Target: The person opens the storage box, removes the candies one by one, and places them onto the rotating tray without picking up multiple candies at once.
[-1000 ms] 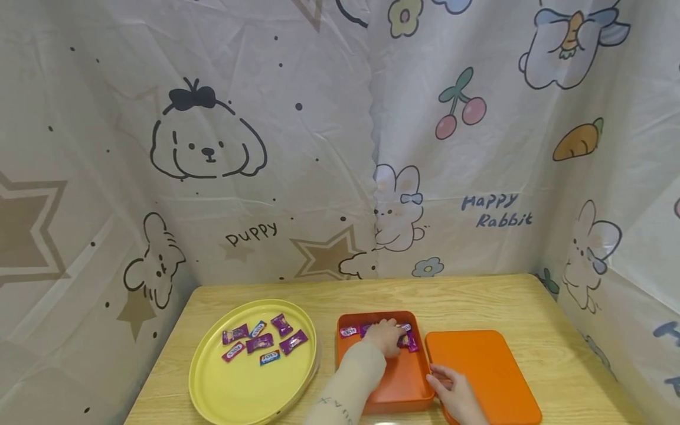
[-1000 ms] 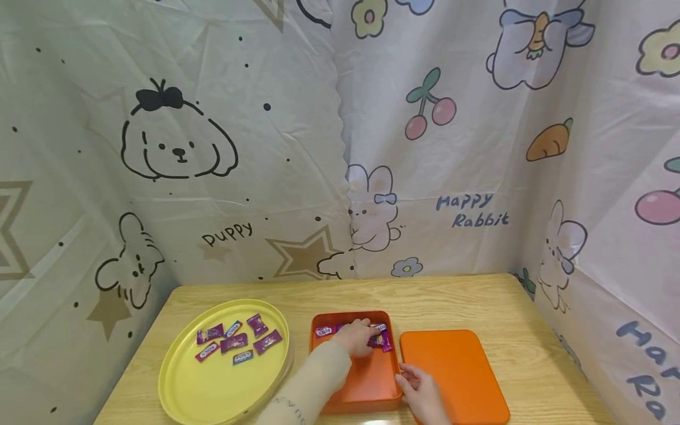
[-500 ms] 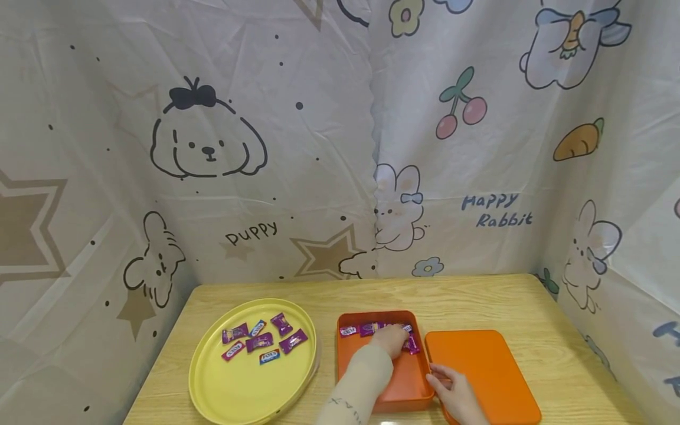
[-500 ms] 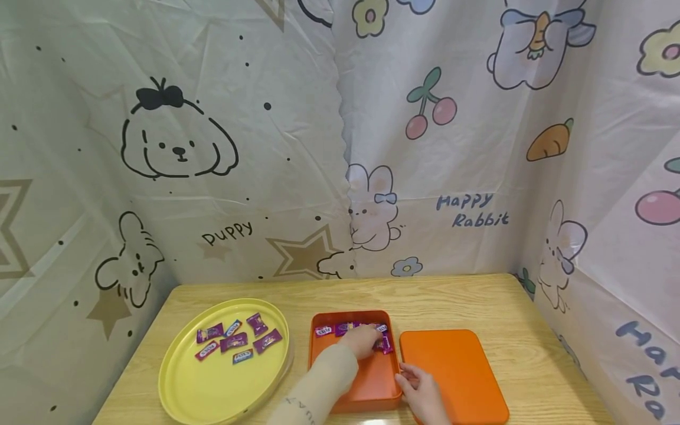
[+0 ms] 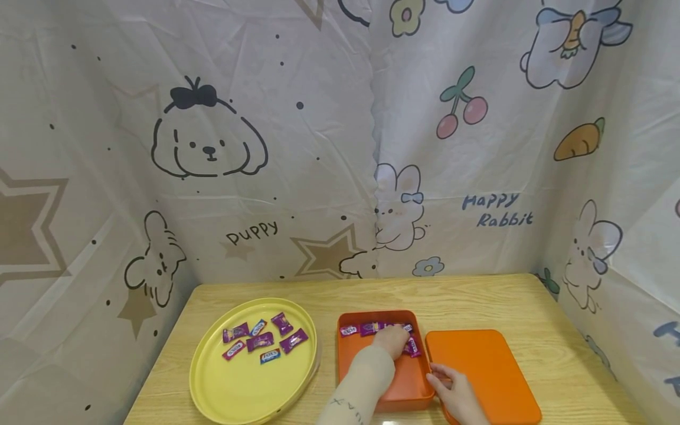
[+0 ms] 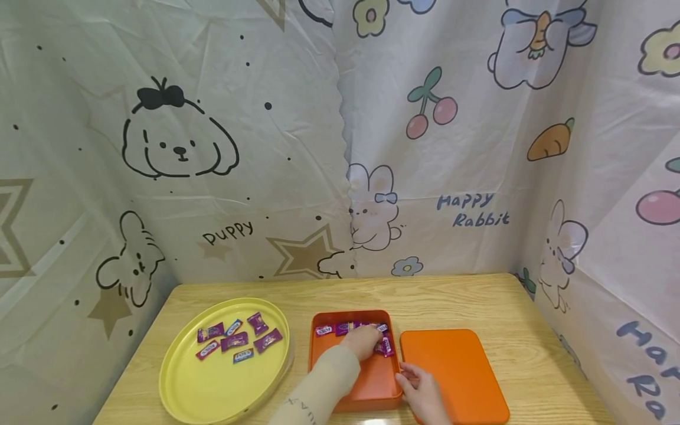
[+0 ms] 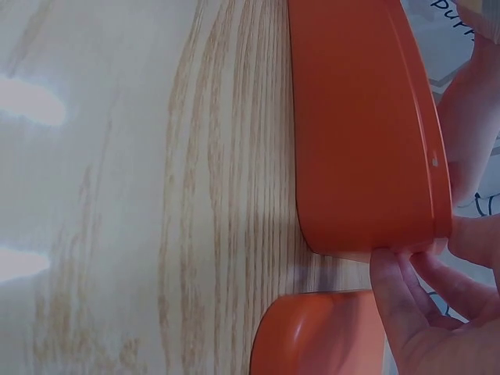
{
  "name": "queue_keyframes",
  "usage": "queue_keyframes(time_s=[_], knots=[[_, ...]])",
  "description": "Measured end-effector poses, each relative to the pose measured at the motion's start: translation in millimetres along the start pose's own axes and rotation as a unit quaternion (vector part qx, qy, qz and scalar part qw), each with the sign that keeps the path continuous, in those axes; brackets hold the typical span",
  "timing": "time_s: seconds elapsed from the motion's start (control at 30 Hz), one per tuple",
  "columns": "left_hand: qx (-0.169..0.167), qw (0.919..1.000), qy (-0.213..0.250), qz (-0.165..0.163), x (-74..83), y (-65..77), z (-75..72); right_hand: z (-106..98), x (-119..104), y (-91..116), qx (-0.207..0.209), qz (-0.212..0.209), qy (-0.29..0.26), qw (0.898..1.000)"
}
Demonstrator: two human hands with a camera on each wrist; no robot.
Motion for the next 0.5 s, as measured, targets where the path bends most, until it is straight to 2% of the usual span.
queue_keyframes(time_s=[0.27, 0.5], knots=[[0.005, 0.9998, 0.019, -0.002, -3.9, 0.5, 2.9, -0.1, -0.7, 0.3, 0.003, -0.002, 0.008, 1.000], [0.001, 0.9990, 0.044, 0.006, -7.5, 3.0, -5.8, 0.0, -0.5, 0.4, 0.004, -0.004, 0.008, 1.000]])
Point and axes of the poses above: each hand's wrist, its own y-axis away from the middle knuckle, its own z-axis out of the palm, x = y × z, the point moved 1 cm from there along -y, towards the middle knuckle, and after that the axes turned 13 degrees about z, right-handed, at the moved point
